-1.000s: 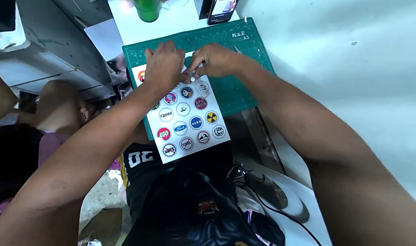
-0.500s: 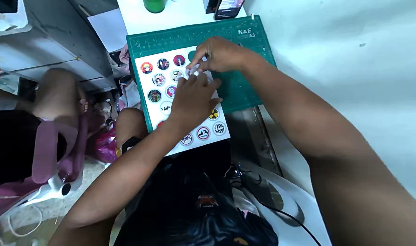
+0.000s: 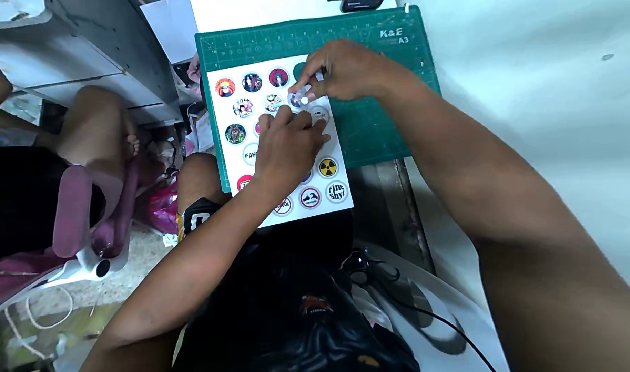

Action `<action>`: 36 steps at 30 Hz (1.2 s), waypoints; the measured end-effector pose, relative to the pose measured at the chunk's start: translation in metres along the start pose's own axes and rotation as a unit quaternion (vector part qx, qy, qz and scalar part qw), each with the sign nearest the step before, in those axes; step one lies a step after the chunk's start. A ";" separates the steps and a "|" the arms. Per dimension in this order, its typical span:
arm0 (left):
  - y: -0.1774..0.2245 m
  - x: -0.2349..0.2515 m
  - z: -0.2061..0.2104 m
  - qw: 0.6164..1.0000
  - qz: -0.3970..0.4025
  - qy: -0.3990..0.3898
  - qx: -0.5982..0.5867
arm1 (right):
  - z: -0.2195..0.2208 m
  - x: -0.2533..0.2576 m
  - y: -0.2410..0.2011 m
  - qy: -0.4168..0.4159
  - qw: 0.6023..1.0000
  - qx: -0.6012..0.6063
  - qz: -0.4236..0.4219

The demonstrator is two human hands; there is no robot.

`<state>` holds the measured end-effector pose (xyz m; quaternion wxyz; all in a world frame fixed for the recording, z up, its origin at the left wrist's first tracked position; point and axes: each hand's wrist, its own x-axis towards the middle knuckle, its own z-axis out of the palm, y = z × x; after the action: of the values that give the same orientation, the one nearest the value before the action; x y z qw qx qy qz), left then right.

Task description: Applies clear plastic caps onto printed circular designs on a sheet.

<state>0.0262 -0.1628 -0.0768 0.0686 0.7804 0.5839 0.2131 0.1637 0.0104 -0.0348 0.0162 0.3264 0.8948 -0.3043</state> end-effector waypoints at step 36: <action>-0.086 -0.011 -0.041 0.997 0.055 -0.035 0.034 | 0.000 0.001 0.004 -0.004 1.000 0.014 0.013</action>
<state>-0.0688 -0.1521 -0.0730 0.0507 0.8204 0.5438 0.1692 0.1657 0.0134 -0.0376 0.0194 0.3366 0.8861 -0.3182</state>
